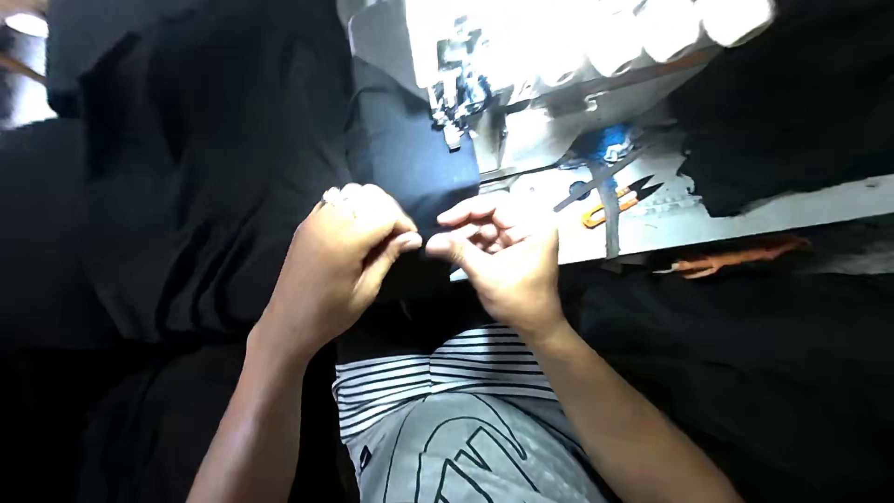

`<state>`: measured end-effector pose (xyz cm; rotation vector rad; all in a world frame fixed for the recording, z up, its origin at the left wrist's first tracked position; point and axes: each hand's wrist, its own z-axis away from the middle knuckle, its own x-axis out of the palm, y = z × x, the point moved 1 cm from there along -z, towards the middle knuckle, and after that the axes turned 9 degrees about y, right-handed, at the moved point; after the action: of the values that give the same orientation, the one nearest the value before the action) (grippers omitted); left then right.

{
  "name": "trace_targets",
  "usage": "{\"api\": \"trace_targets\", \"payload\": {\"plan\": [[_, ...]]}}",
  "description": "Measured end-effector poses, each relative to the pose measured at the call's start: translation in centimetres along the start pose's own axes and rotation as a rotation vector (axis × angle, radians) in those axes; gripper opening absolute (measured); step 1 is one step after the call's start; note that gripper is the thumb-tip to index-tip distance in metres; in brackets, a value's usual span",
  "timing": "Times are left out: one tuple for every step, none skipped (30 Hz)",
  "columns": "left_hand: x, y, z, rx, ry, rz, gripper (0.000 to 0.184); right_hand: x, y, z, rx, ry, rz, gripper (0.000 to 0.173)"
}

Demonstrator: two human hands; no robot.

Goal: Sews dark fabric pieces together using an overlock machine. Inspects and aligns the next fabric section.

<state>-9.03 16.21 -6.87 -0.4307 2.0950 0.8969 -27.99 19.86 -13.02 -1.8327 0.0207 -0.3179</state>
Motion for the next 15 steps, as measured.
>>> {"api": "trace_targets", "payload": {"plan": [[-0.2, 0.0, 0.3, -0.004, 0.029, 0.028, 0.017, 0.0, 0.2, 0.4, 0.073, -0.039, -0.04, 0.037], [-0.5, 0.0, 0.4, -0.009, 0.059, 0.048, 0.014, 0.0, 0.5, 0.9, 0.157, -0.095, -0.077, 0.04], [-0.7, -0.1, 0.1, -0.011, 0.094, 0.062, 0.013, 0.0, 0.7, 1.3, 0.225, -0.138, -0.094, 0.033], [-0.9, -0.1, -0.5, -0.003, 0.133, 0.067, 0.012, -0.2, 0.7, 1.6, 0.267, -0.15, -0.092, 0.023], [-1.0, -0.2, -1.5, 0.015, 0.179, 0.067, 0.012, -0.6, 0.3, 1.5, 0.281, -0.134, -0.087, 0.015], [-0.7, -0.2, -2.6, 0.033, 0.227, 0.063, 0.013, -1.2, -0.2, 1.1, 0.28, -0.099, -0.076, 0.013], [0.0, -0.2, -3.6, 0.038, 0.278, 0.054, 0.011, -1.9, -0.6, 0.5, 0.266, -0.068, -0.054, 0.013], [1.0, -0.3, -4.3, 0.029, 0.328, 0.036, 0.009, -2.6, -0.6, -0.2, 0.24, -0.045, -0.004, 0.013], [2.2, -0.5, -4.7, 0.006, 0.369, 0.007, 0.008, -3.1, -0.3, -0.9, 0.219, -0.029, 0.067, 0.012], [3.5, -0.9, -4.9, -0.023, 0.395, -0.014, 0.008, -3.5, 0.3, -1.5, 0.196, -0.016, 0.14, 0.011], [4.5, -1.3, -5.1, -0.048, 0.41, -0.018, 0.009, -3.7, 1.0, -1.9, 0.185, -0.001, 0.188, 0.011], [5.3, -1.7, -5.2, -0.065, 0.423, -0.012, 0.009, -3.8, 1.4, -2.2, 0.188, 0.007, 0.21, 0.011], [5.7, -2.0, -5.3, -0.078, 0.437, -0.013, 0.008, -3.9, 1.8, -2.4, 0.197, 0.015, 0.212, 0.013], [5.8, -2.2, -5.4, -0.085, 0.449, -0.017, 0.008, -3.9, 2.0, -2.5, 0.201, 0.026, 0.206, 0.016], [5.9, -2.4, -5.5, -0.093, 0.457, -0.028, 0.008, -3.8, 2.3, -2.6, 0.192, 0.035, 0.2, 0.021]]}}
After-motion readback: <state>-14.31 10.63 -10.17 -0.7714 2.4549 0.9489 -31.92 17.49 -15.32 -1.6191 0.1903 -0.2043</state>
